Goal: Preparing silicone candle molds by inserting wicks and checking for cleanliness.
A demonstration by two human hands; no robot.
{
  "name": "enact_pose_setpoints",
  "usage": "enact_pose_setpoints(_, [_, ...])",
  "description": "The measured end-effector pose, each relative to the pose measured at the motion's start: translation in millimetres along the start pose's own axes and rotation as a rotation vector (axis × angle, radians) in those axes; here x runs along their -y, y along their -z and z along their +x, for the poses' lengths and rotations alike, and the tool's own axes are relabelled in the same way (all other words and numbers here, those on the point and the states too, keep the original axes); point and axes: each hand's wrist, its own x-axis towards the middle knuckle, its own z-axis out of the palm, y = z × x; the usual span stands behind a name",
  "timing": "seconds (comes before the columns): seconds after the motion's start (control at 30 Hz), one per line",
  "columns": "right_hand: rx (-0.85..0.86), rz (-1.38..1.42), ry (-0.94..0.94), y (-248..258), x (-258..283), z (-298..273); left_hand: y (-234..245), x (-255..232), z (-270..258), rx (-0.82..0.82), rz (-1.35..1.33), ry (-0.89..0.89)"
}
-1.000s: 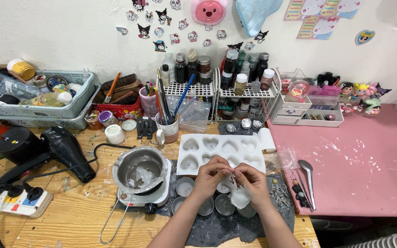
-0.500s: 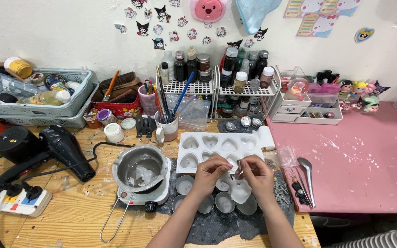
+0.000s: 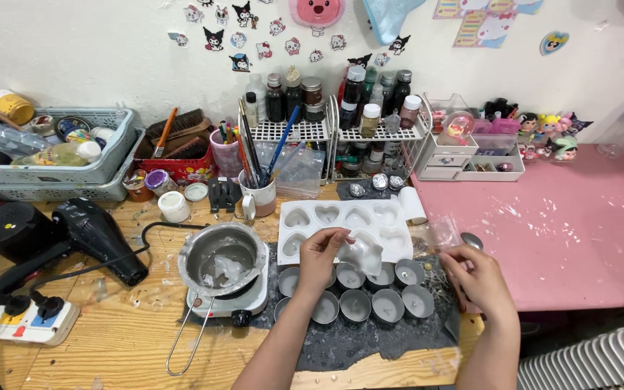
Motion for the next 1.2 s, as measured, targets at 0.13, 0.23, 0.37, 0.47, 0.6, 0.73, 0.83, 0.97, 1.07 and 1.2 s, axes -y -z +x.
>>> enact_pose_setpoints(0.13, [-0.199, -0.399, 0.026, 2.7, -9.2, -20.4, -3.7, -3.2, -2.4, -0.013, 0.008, 0.041])
enact_pose_setpoints(0.23, [-0.194, -0.499, 0.073, -3.2, -21.0, -27.9, -5.3, -3.3, -3.4, 0.018, -0.004, -0.007])
enact_pose_setpoints(0.37, [-0.179, -0.675, 0.134, -9.6, -30.1, -29.9, -5.4, -4.3, -3.7, 0.028, -0.002, -0.022])
enact_pose_setpoints(0.47, [-0.230, -0.700, 0.014, -23.8, 0.8, -36.2, -6.4, -6.1, -3.7, 0.038, -0.008, -0.031])
enact_pose_setpoints(0.6, [-0.321, -0.467, 0.031, -69.3, 43.7, -43.4, -11.0, -4.6, -6.2, 0.030, -0.022, -0.039])
enact_pose_setpoints(0.73, [-0.250, -0.136, 0.297, -114.3, 73.2, -49.7, -16.7, -14.9, -10.4, 0.021, -0.076, -0.036])
enact_pose_setpoints(0.83, [-0.238, -0.050, 0.371, -137.0, 76.9, -46.3, -19.6, -12.1, -15.1, 0.019, -0.092, -0.040])
enact_pose_setpoints(0.97, [-0.155, 0.379, 0.141, -157.6, 29.7, -30.3, -22.9, -29.3, -18.1, -0.032, 0.040, -0.082])
enact_pose_setpoints(1.07, [-0.164, 0.351, 0.069, -156.3, 19.3, -22.2, -21.2, -27.1, -16.6, -0.100, 0.152, -0.143])
enact_pose_setpoints(1.2, [-0.088, 0.421, 0.097, -155.4, 42.1, -14.9, -22.8, -50.5, -21.3, -0.204, 0.122, -0.145])
